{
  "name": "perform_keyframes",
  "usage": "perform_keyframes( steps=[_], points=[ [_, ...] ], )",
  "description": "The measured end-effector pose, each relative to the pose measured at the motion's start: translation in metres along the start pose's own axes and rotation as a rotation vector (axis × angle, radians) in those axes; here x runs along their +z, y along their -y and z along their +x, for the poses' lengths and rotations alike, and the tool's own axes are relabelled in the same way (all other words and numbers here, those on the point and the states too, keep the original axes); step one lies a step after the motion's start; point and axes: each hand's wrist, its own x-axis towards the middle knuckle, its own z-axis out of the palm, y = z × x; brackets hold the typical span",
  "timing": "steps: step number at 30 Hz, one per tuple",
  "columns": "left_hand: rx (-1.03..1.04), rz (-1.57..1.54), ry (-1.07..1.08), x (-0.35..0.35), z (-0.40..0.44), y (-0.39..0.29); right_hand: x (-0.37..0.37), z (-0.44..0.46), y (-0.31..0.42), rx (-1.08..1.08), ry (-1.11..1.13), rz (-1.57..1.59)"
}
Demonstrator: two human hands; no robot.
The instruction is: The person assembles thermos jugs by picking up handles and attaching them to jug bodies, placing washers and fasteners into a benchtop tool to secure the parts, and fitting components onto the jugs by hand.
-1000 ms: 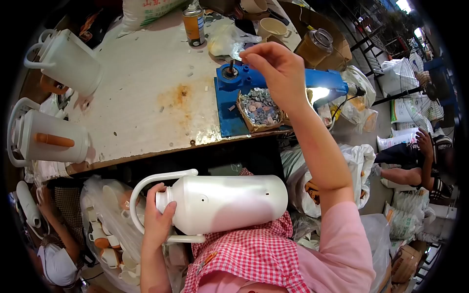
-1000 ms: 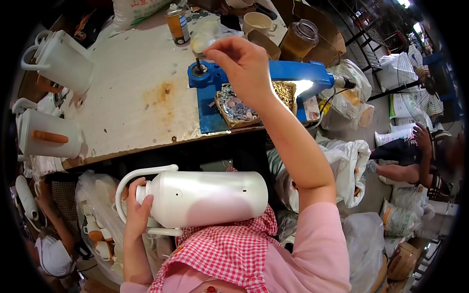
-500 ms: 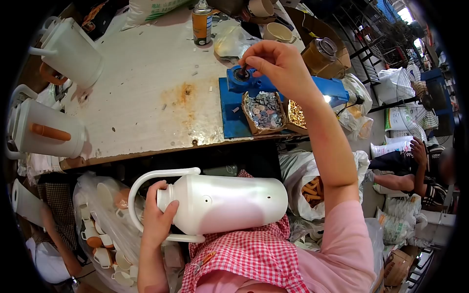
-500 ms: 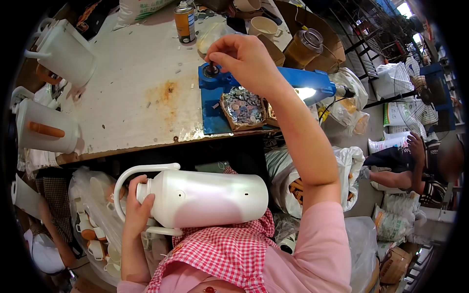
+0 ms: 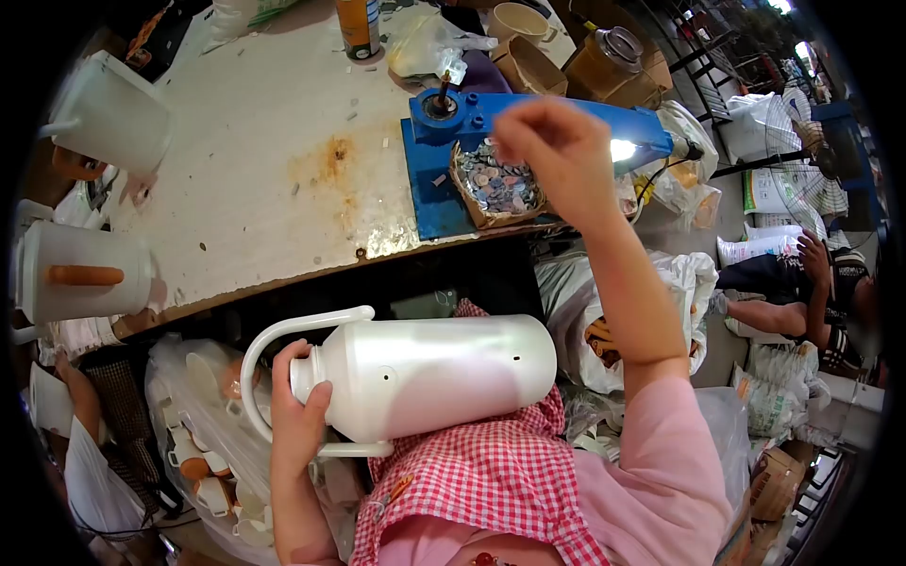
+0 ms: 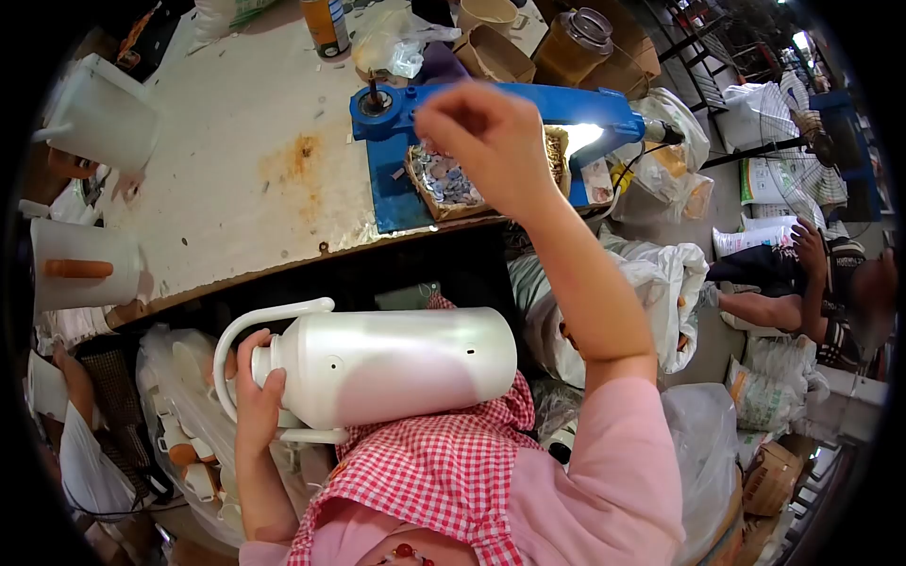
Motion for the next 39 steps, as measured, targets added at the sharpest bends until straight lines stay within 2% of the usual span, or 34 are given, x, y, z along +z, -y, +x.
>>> perform_keyframes(
  steps=[1, 3, 4, 6, 13, 15, 17, 19, 21, 23, 25, 27, 29, 31, 32, 33, 35, 39],
  points=[
    [0.013, 0.006, -0.007, 0.001, -0.001, 0.000, -0.004, -0.005, -0.017, 0.005, 0.006, 0.000],
    [0.006, 0.021, 0.003, 0.001, 0.001, 0.000, -0.010, -0.023, -0.049, 0.179, 0.146, -0.667],
    [0.016, 0.030, 0.002, 0.003, 0.004, -0.001, -0.011, -0.024, -0.060, 0.181, 0.141, -0.665],
    [0.002, 0.027, 0.008, 0.005, 0.006, -0.004, -0.006, -0.018, -0.074, -0.004, 0.152, -0.851],
    [0.007, 0.064, -0.040, 0.007, 0.004, -0.001, -0.009, -0.019, -0.081, -0.003, 0.184, -0.858],
    [0.003, 0.048, -0.038, 0.007, 0.004, -0.001, -0.011, -0.021, -0.080, 0.048, 0.154, -0.754],
    [0.004, 0.032, -0.035, 0.006, 0.005, -0.001, -0.012, -0.025, -0.081, 0.001, 0.100, -0.646],
    [0.003, 0.028, -0.020, 0.005, 0.006, 0.000, -0.013, -0.030, -0.068, 0.158, 0.052, -0.583],
    [-0.003, 0.017, -0.023, 0.005, 0.008, -0.001, -0.017, -0.032, -0.062, 0.101, 0.047, -0.634],
    [-0.017, 0.010, -0.020, 0.006, 0.006, -0.001, -0.019, -0.035, -0.060, 0.170, 0.018, -0.606],
    [-0.056, 0.021, -0.022, 0.004, 0.007, -0.001, -0.019, -0.035, -0.059, 0.134, -0.013, -0.585],
    [-0.029, 0.013, -0.013, 0.002, 0.006, 0.002, -0.019, -0.034, -0.048, 0.097, 0.026, -0.686],
    [-0.009, 0.002, -0.006, 0.001, 0.006, 0.003, -0.014, -0.027, -0.029, 0.105, 0.016, -0.623],
    [0.029, 0.044, -0.011, 0.001, 0.006, 0.004, -0.001, -0.017, -0.012, -0.195, -0.138, -0.372],
    [0.029, 0.045, -0.011, 0.002, 0.005, 0.004, 0.005, -0.006, 0.000, -0.307, -0.175, -0.385],
    [0.019, 0.005, 0.003, 0.002, 0.006, 0.003, 0.010, 0.005, 0.007, -0.310, -0.178, -0.385],
    [0.016, -0.029, 0.015, 0.002, 0.007, 0.001, 0.020, 0.027, 0.014, -0.515, -0.246, -0.303],
    [0.041, 0.039, -0.011, 0.000, 0.005, 0.005, 0.029, 0.051, 0.011, -0.655, -0.238, -0.362]
  ],
)
